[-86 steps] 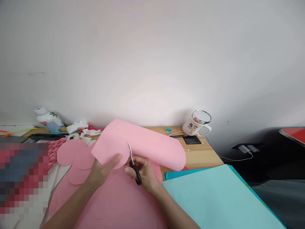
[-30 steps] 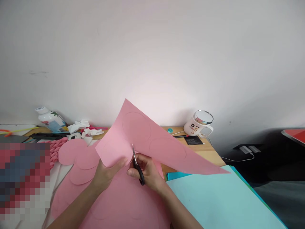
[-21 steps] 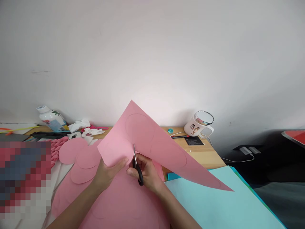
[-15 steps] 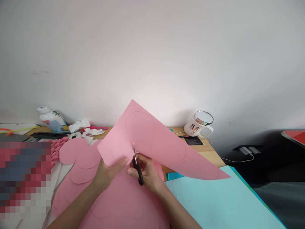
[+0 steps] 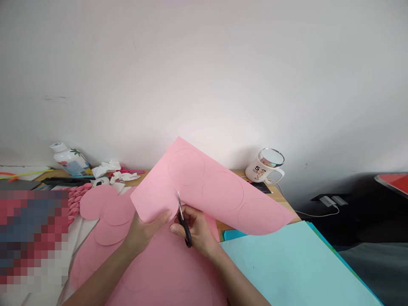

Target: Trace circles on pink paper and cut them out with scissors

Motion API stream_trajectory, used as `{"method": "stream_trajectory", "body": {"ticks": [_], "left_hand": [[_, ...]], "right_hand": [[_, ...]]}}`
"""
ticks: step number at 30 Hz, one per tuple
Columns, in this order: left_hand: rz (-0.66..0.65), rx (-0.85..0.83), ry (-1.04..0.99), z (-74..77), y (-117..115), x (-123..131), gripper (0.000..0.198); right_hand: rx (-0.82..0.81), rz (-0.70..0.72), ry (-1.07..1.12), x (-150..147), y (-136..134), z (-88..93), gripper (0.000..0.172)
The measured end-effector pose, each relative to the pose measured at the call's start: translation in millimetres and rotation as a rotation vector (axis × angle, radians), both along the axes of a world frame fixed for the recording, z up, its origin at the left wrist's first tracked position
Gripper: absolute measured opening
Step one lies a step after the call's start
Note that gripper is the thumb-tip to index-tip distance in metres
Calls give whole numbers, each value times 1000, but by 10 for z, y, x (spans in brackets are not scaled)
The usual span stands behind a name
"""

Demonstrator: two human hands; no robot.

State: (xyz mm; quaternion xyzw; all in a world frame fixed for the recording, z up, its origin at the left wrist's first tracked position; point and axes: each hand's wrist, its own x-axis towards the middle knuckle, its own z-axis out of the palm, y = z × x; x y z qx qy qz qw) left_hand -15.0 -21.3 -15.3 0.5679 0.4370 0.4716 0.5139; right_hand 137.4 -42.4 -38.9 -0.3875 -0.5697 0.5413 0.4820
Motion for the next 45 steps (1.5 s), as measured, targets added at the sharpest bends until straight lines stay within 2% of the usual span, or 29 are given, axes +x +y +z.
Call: {"method": "stream_trajectory", "body": {"ticks": [11,22,28,36,45], "left_hand": [[-85,-21,1,72,10,-22,35],[-92,-7,-11,107,12,-20,39],[-109,5,11,60,24,-32,33],[-36,-9,-9,62,3,-13,33],[-68,-4,-13,54,28,-35,37]], "right_hand": [[21,7,17,-8,0,13,34],[50,-7,13,-10,10,-23,35],[46,-8,9,-7,6,-16,35],[44,-4,-3,-4,9,-40,34],[24,-3,5,9,12,-77,35]]}}
